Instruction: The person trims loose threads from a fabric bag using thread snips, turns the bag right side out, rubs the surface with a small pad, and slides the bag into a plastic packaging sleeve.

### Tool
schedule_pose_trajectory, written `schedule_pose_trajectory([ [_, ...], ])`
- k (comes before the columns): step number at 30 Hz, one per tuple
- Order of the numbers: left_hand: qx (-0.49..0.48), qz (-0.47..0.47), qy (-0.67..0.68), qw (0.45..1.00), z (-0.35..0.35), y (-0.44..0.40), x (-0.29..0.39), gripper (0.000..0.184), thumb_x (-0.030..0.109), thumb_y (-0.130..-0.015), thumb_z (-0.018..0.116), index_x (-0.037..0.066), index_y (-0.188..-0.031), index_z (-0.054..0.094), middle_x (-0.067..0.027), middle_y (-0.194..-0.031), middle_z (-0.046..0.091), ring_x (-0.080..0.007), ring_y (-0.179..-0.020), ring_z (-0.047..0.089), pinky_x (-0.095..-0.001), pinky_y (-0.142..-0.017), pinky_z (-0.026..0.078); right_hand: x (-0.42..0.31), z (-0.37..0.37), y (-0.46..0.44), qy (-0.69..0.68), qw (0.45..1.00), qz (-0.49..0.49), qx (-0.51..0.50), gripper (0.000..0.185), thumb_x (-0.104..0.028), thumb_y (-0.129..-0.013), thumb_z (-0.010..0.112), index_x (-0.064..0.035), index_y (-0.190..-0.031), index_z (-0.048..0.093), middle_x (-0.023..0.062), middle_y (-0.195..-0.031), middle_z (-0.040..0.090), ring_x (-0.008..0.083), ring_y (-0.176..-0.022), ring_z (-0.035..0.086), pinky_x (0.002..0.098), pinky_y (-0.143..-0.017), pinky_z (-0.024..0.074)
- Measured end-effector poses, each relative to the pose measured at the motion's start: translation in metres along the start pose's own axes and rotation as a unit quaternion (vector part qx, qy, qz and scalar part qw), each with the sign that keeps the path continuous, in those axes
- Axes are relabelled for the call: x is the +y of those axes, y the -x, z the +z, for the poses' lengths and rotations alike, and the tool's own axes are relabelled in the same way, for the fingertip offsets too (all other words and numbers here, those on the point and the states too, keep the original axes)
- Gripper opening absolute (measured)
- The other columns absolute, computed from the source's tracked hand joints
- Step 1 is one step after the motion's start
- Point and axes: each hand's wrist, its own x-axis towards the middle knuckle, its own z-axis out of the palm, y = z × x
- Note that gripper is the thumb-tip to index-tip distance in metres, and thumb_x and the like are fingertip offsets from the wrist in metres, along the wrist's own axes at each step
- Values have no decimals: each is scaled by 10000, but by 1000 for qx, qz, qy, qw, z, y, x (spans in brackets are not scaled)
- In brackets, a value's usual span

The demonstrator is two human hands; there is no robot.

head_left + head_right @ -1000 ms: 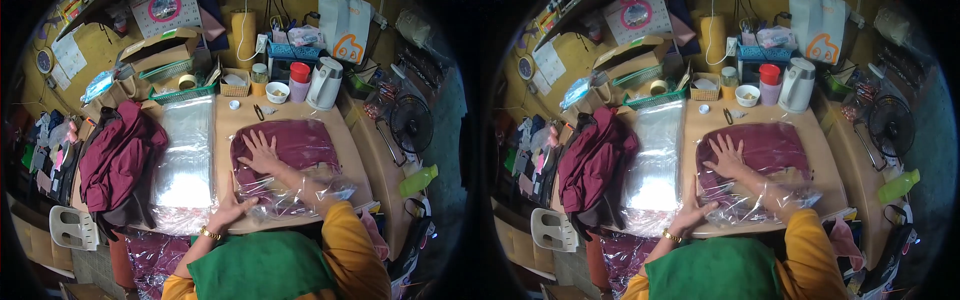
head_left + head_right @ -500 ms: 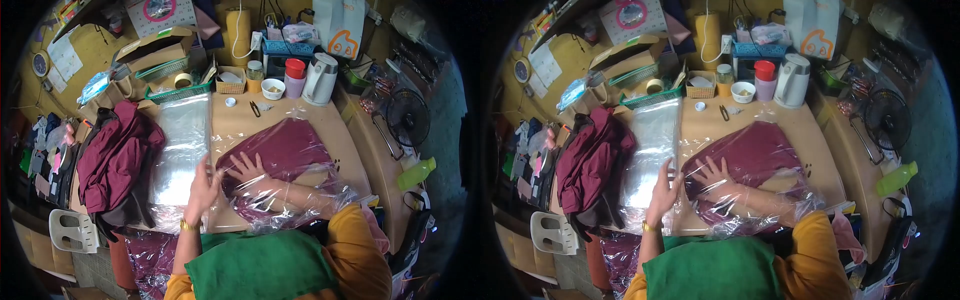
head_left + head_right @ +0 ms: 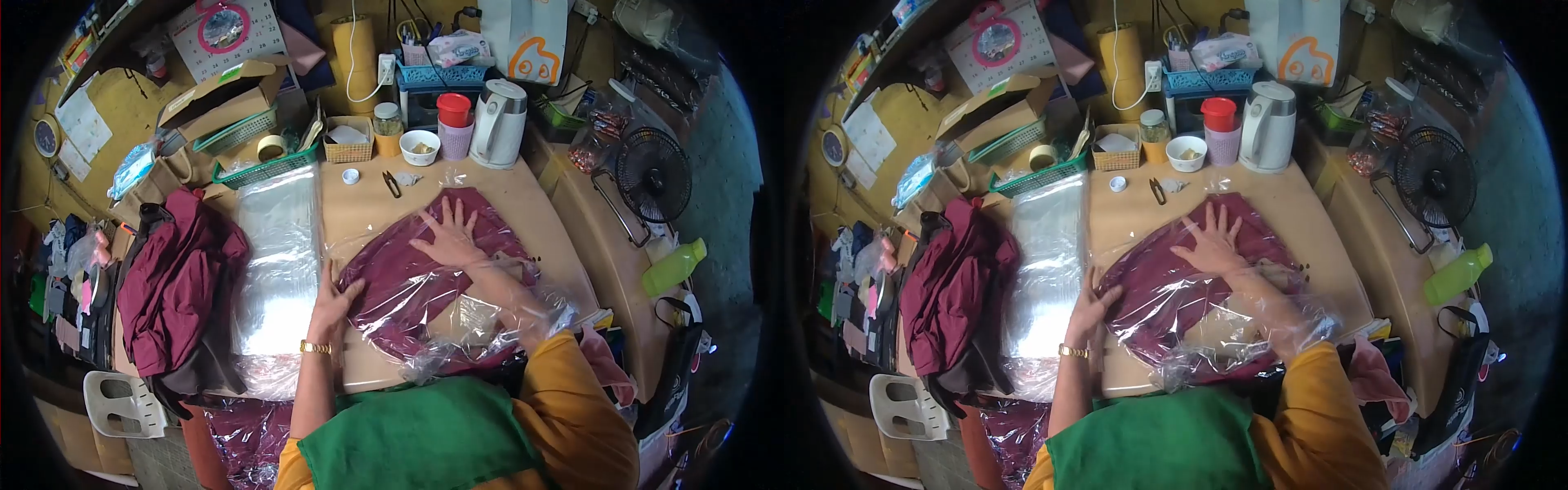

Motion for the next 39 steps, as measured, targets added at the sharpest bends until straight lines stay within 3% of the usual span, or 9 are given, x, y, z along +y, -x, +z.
schedule_pose_trajectory([
  [4, 43, -7, -65, 997, 3, -30, 3, 983, 27, -806, 780, -40, -1510, 97, -247, -1133, 603, -253, -904, 668, -295, -782, 573, -2, -3, -5, 27, 998, -46, -30, 839, -711, -794, 578, -301, -1497, 372, 283, -1592, 37, 538, -1443, -55, 738, -1070, -79],
  [9, 97, 5, -20, 995, -3, -41, -15, 472, 23, -829, 762, -29, -1242, 538, -123, -1001, 670, -150, -831, 659, -252, -688, 568, 3, -4, -18, 1, 999, 6, -37, 884, -737, -778, 579, -296, -1509, 351, 259, -1605, -11, 546, -1438, -84, 745, -1068, -65],
  [16, 126, -5, 114, 985, 2, -56, -9, 367, 12, -844, 739, -36, -1164, 566, -104, -988, 677, -142, -847, 650, -247, -761, 554, 3, -9, -26, 39, 997, -9, -68, 933, -762, -757, 584, -313, -1526, 305, 245, -1608, -21, 543, -1440, -81, 748, -1083, 3],
  [21, 180, 25, 73, 981, 7, -58, -23, 617, -18, -804, 763, -37, -1325, 434, -135, -1047, 656, -178, -888, 660, -273, -773, 561, 8, -4, -32, 23, 999, 0, -33, 930, -772, -745, 581, -288, -1507, 357, 227, -1614, 23, 535, -1447, -33, 738, -1089, 1],
  [23, 135, 27, 215, 967, 23, -21, 0, 879, -47, -777, 771, -14, -1472, 234, -185, -1160, 602, -233, -958, 652, -301, -810, 563, 6, -6, -34, 32, 999, 19, -26, 923, -768, -753, 575, -288, -1508, 351, 224, -1614, 24, 534, -1447, -19, 739, -1089, 7],
  [24, 85, -20, 122, 989, 24, -3, 12, 1070, -56, -746, 789, 29, -1529, 66, -230, -1291, 505, -277, -1059, 616, -334, -874, 549, 3, -6, -36, 38, 998, 36, -20, 916, -764, -761, 570, -287, -1509, 344, 221, -1615, 25, 533, -1447, -4, 741, -1089, 14],
  [28, 107, 75, -49, 990, 37, 34, 9, 1101, -79, -731, 784, 47, -1538, 46, -255, -1394, 400, -306, -1200, 534, -397, -921, 535, -1, 0, -48, -14, 998, 68, -1, 915, -745, -786, 559, -272, -1526, 301, 219, -1615, 28, 520, -1452, 18, 747, -1085, 31],
  [32, 46, -33, 183, 982, 19, 8, 23, 1150, 83, -778, 824, 73, -1546, -32, -264, -1442, 362, -327, -1244, 496, -429, -986, 498, -12, 11, -40, 24, 997, 73, 4, 857, -663, -874, 505, -196, -1543, 243, 219, -1611, 49, 487, -1461, 71, 747, -1086, 42],
  [39, 27, -52, 87, 994, -14, -78, -4, 956, 142, -827, 787, -17, -1503, 129, -245, -1379, 447, -287, -1127, 592, -368, -908, 553, -41, -46, 125, 99, 943, -284, -144, 653, -395, -942, 556, -114, -1495, 351, 230, -1588, 164, 425, -1465, 159, 684, -1118, 130],
])
